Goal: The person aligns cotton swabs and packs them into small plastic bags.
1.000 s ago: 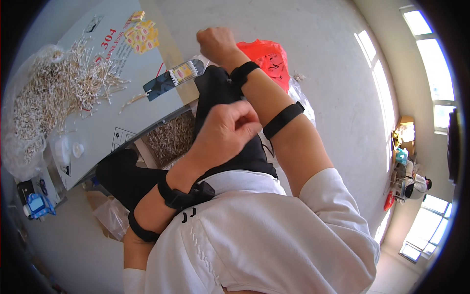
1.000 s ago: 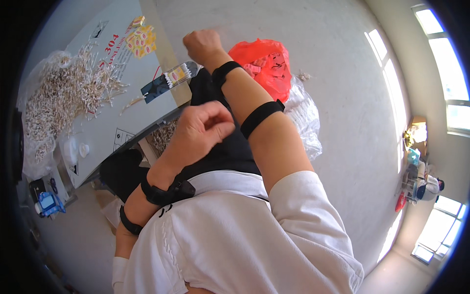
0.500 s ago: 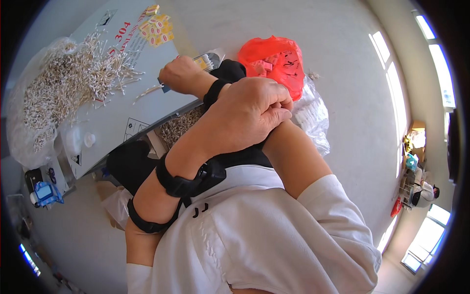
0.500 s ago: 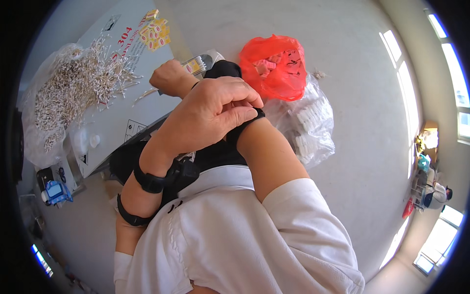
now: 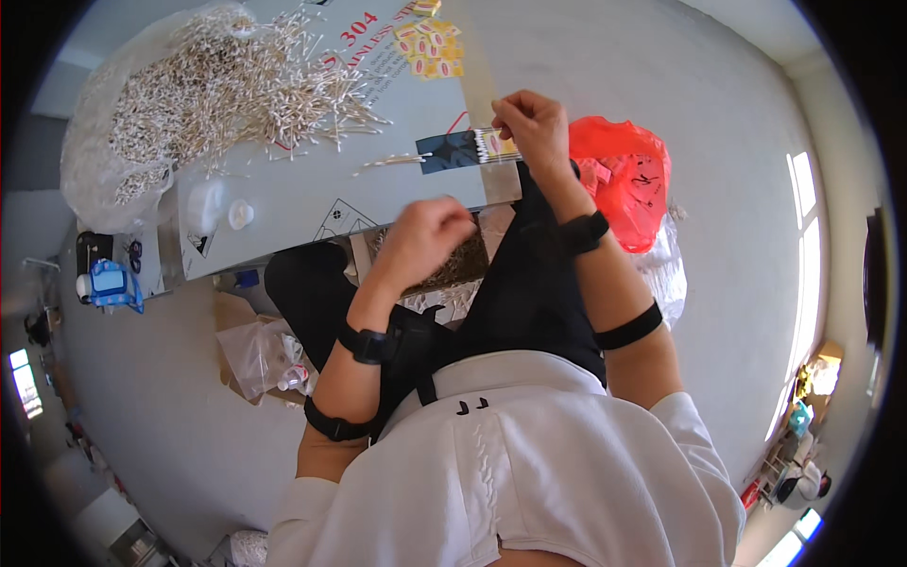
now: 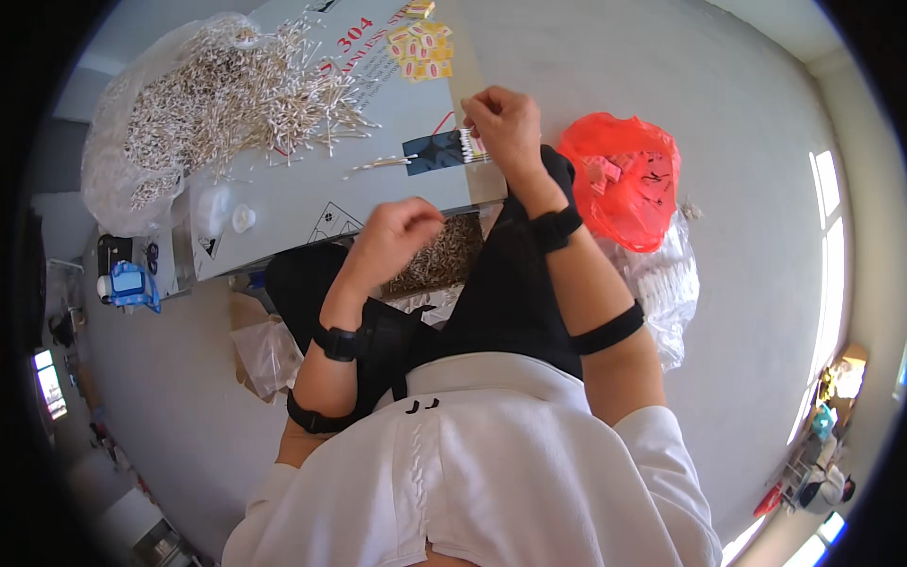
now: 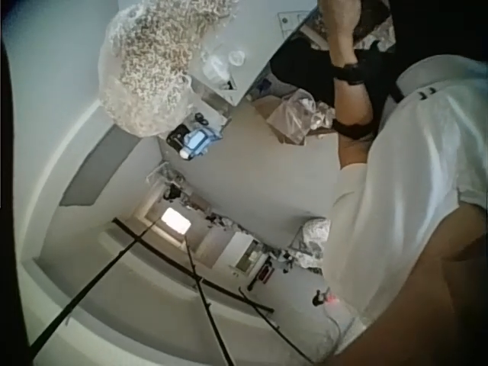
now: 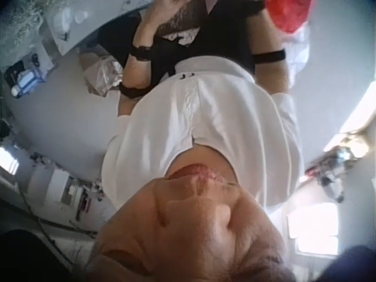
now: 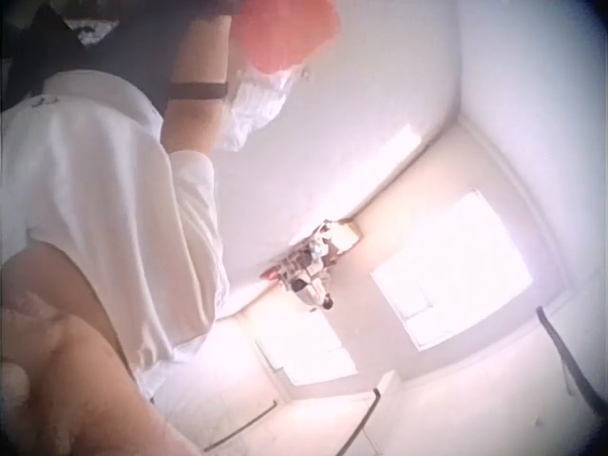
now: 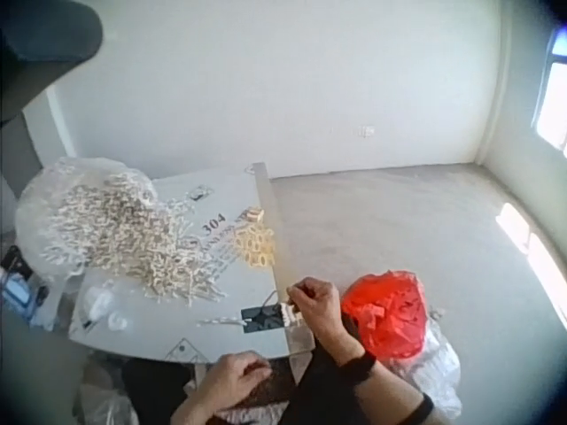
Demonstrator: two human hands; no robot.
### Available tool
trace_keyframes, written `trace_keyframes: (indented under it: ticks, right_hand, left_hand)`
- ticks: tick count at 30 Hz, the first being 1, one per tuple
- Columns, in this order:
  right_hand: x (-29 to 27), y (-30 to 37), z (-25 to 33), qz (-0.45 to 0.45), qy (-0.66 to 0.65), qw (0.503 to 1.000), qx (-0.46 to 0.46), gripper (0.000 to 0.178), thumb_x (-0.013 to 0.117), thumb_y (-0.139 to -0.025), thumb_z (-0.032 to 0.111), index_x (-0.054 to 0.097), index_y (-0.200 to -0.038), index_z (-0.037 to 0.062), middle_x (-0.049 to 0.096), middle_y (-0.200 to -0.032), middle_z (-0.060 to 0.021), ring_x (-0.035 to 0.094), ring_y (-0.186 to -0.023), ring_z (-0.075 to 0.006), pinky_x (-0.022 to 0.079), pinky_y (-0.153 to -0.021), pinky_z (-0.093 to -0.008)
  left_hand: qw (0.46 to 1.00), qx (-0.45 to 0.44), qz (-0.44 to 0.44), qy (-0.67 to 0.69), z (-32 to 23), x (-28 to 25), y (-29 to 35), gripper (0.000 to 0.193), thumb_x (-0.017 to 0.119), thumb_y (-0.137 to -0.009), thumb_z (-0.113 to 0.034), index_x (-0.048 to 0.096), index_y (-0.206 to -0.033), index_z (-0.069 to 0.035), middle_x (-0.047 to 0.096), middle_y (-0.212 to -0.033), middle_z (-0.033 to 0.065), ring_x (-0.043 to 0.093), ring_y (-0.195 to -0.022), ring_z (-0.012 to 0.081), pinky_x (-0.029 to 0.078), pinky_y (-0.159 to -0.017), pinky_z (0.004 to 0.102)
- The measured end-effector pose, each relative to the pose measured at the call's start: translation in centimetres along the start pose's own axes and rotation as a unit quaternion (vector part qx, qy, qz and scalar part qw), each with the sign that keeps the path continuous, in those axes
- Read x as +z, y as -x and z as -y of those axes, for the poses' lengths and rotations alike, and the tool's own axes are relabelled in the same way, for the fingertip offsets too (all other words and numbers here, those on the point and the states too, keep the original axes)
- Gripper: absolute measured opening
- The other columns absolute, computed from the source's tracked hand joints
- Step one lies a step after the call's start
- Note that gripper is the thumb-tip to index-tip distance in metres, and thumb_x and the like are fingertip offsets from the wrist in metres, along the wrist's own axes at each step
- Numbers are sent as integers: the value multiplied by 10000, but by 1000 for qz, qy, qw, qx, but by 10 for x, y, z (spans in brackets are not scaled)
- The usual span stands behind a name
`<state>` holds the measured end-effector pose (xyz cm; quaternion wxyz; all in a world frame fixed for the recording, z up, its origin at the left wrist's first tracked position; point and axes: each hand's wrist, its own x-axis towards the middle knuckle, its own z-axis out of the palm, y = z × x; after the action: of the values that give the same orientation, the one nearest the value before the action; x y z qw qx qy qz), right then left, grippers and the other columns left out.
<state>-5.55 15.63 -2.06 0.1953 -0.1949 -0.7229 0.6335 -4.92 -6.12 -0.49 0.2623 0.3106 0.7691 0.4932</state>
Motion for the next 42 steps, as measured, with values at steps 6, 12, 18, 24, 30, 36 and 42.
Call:
trace_keyframes:
  ticks: [6,12,18,24,30,36,42]
  right_hand:
    - [65,20,-56,-39,113,988,-98,126,693,-808,88,647,-879,-7,636,-835,-146,654,-757,-265,514,-671,-342]
    - [94,15,-74,29,131,972,-190,245,655,-773,20,616,-1015,6,597,-1119,-167,603,-1000,-375,506,-852,-406]
    - [108,1,-83,103,65,977,-175,304,613,-759,-20,627,-1062,-1,595,-1190,-161,617,-1007,-351,508,-856,-365]
    - [103,-1,-91,145,9,982,-118,336,586,-737,-92,632,-1059,-10,597,-1215,-145,641,-1003,-257,505,-876,-291]
    - [97,28,-82,48,63,990,-118,355,619,-697,-91,627,-1043,-11,561,-1235,-165,609,-1062,-308,498,-918,-334]
    - [88,24,-79,102,220,939,-246,213,695,-694,-17,647,-899,16,585,-1090,-131,597,-957,-321,509,-829,-381]
    - [90,20,-79,139,200,941,-234,110,683,-717,-12,648,-814,27,593,-1022,-111,584,-957,-309,501,-805,-383]
  left_hand:
    - [928,-6,-302,-221,97,-33,-9,256,653,-789,-24,637,-1044,-23,645,-1033,142,613,-961,322,492,-811,386]
    - [893,82,-307,-319,114,-56,-41,413,696,-728,0,610,-1128,-61,583,-1132,93,498,-1142,312,420,-937,447]
    - [913,37,-251,-318,120,-52,-53,310,753,-695,-36,668,-990,-86,611,-1031,41,540,-1040,278,422,-946,398]
    - [933,35,-218,-285,116,-49,-49,235,753,-684,-26,668,-893,-93,606,-946,20,547,-987,257,447,-897,388]
    - [925,36,-276,-258,117,-50,-36,303,750,-629,21,642,-894,-81,589,-977,65,547,-972,297,455,-853,404]
    - [927,32,-287,-240,121,-58,-29,263,713,-645,69,637,-856,-68,580,-924,67,550,-935,300,486,-777,389]
    - [919,40,-281,-273,123,-67,-47,153,684,-695,49,614,-783,-54,559,-820,69,550,-879,299,486,-739,398]
